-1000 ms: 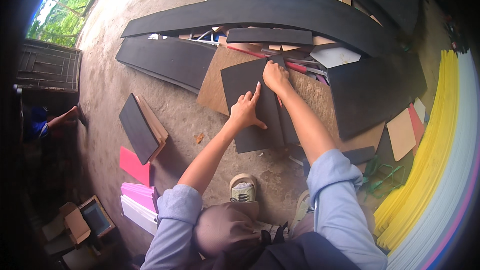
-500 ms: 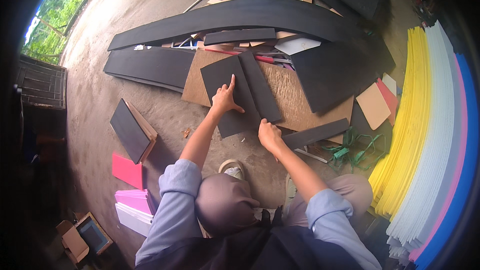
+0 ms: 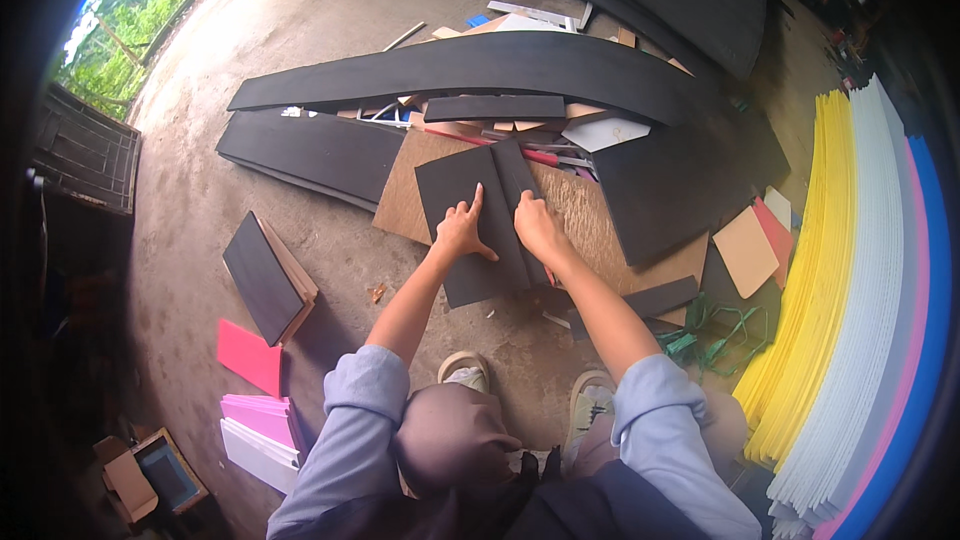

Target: The person sits on the floor and uses a red utility knife to cut black cardboard sheets into smaller rectangular pieces. They repeatedly align the sheets, score the material, and separate the cut sections, stacking the finished pieces nearby.

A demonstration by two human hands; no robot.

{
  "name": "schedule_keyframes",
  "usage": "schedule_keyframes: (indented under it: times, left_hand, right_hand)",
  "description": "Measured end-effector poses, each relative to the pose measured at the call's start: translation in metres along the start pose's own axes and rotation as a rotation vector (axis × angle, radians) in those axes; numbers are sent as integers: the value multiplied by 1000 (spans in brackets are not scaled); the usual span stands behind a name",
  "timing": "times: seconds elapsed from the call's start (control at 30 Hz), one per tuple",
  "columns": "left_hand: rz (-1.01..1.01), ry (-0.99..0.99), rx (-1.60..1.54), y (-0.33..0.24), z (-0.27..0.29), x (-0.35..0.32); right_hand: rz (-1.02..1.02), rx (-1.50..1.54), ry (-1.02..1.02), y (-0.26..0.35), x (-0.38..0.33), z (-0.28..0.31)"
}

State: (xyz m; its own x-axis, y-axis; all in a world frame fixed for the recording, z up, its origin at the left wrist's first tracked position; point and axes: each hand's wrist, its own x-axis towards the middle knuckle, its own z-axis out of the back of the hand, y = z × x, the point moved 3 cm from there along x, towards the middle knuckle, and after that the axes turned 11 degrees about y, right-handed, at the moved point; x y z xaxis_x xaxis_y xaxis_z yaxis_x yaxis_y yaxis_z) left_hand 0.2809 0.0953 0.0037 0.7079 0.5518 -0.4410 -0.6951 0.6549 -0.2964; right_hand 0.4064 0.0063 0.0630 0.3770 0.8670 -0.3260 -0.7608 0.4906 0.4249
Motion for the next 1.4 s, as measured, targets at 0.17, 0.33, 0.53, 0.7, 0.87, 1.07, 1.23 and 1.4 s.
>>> schedule_keyframes:
  times: [0.17,0.33,0.53,0.7,0.87,1.07,1.23,1.4]
  left_hand:
    - [-69,-40,-16,-8,4,-1]
    - [-34,-39,-30,-1,4,-3]
    - [-64,-71,-53,-3,6,-5]
    - [-78,-70,-1,-1,6,-3]
    - [-26,-26,54,-4,7,-3]
    - [-42,-33,87,-4,0,2]
    - [-72,-27,87,-1,1,3]
    - [-107,-5,36,-1,2,1]
  right_hand:
    - [-43,-67,-35,-4,91,-9]
    - [-8,-77,25,13,120,-23]
    - [-102,-22,103,15,122,-19]
    - [-210,-31,336,7,59,-28]
    - [-181,-33,357,-19,-45,-56]
    - [-295,-39,769,-49,-145,-86]
    - [-299,234,492,-52,-150,-57]
    - [-88,621,37,-81,-34,-34]
